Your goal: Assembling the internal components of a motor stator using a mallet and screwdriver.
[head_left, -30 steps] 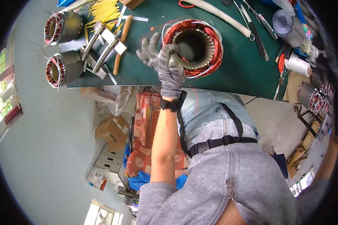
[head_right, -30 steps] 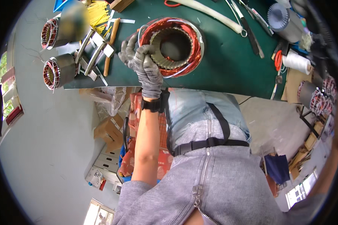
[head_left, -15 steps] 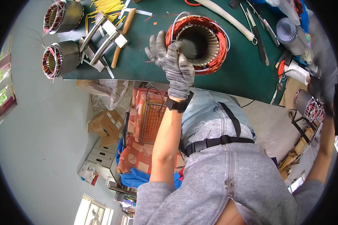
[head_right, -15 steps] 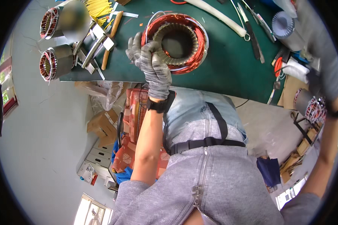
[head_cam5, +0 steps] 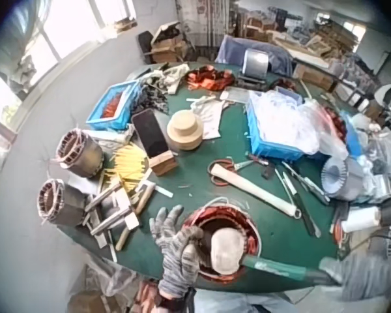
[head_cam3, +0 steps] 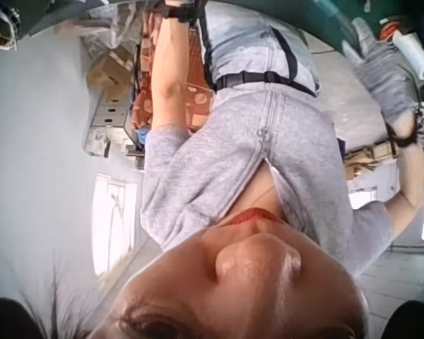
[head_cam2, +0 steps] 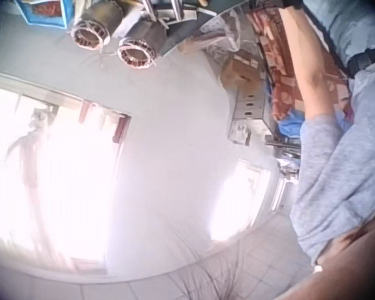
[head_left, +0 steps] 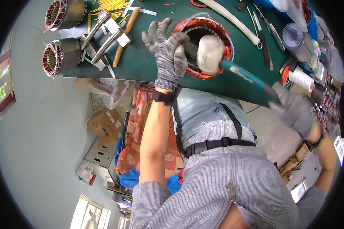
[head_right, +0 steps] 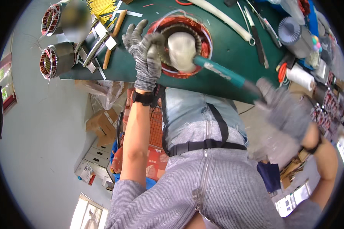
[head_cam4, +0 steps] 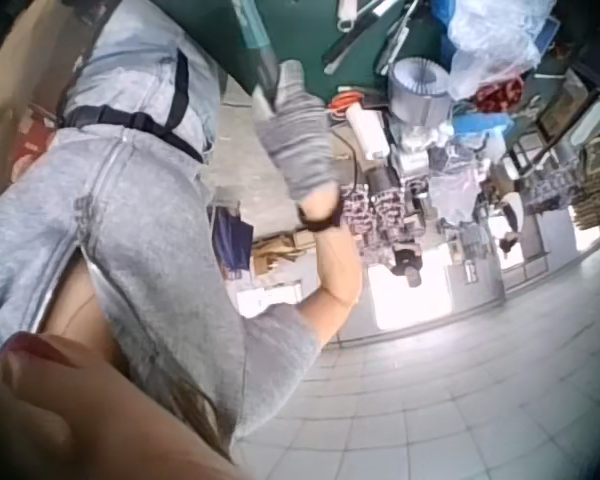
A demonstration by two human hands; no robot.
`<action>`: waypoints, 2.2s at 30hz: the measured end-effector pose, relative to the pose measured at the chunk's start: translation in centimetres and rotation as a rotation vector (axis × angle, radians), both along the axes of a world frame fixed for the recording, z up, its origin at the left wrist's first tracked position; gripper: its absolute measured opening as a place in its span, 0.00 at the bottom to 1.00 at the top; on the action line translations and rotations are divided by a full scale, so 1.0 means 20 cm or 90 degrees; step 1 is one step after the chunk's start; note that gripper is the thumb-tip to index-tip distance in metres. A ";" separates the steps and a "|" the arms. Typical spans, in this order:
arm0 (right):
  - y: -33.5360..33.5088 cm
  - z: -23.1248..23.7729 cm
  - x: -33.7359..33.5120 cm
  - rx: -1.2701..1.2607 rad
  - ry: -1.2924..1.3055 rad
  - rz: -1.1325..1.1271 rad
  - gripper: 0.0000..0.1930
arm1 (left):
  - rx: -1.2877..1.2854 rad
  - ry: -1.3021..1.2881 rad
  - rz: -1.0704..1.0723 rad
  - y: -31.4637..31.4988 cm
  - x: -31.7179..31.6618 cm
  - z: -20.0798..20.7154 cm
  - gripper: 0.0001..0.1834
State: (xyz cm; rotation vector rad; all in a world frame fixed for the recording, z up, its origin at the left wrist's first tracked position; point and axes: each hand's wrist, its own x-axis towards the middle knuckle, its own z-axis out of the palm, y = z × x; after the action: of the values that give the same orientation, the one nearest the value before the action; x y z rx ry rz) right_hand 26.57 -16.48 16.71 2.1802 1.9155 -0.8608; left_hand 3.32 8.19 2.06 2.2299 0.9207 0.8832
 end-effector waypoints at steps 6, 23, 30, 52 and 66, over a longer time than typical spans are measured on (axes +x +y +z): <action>-0.19 0.00 -0.02 0.094 0.280 -0.290 0.19 | 0.014 0.029 -0.072 0.04 0.06 0.01 0.11; -0.16 -0.39 -0.29 0.185 0.120 -0.161 0.15 | -0.057 0.204 0.219 -0.46 0.11 0.00 0.07; -0.16 -0.39 -0.26 0.350 0.212 -0.231 0.15 | 0.074 -0.049 0.151 -0.37 0.05 -0.24 0.06; -0.01 -0.26 -0.05 0.329 0.253 -0.369 0.12 | 0.292 0.196 -0.106 -0.39 0.15 0.02 0.11; 0.19 0.10 0.16 0.455 0.233 -0.349 0.16 | 0.114 0.270 -0.062 -0.46 0.32 0.19 0.32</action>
State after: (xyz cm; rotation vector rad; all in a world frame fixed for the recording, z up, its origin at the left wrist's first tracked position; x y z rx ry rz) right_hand 29.86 -12.64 18.71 3.2787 2.0264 -0.7473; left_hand 9.81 -0.97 5.80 2.6542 0.9338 0.4682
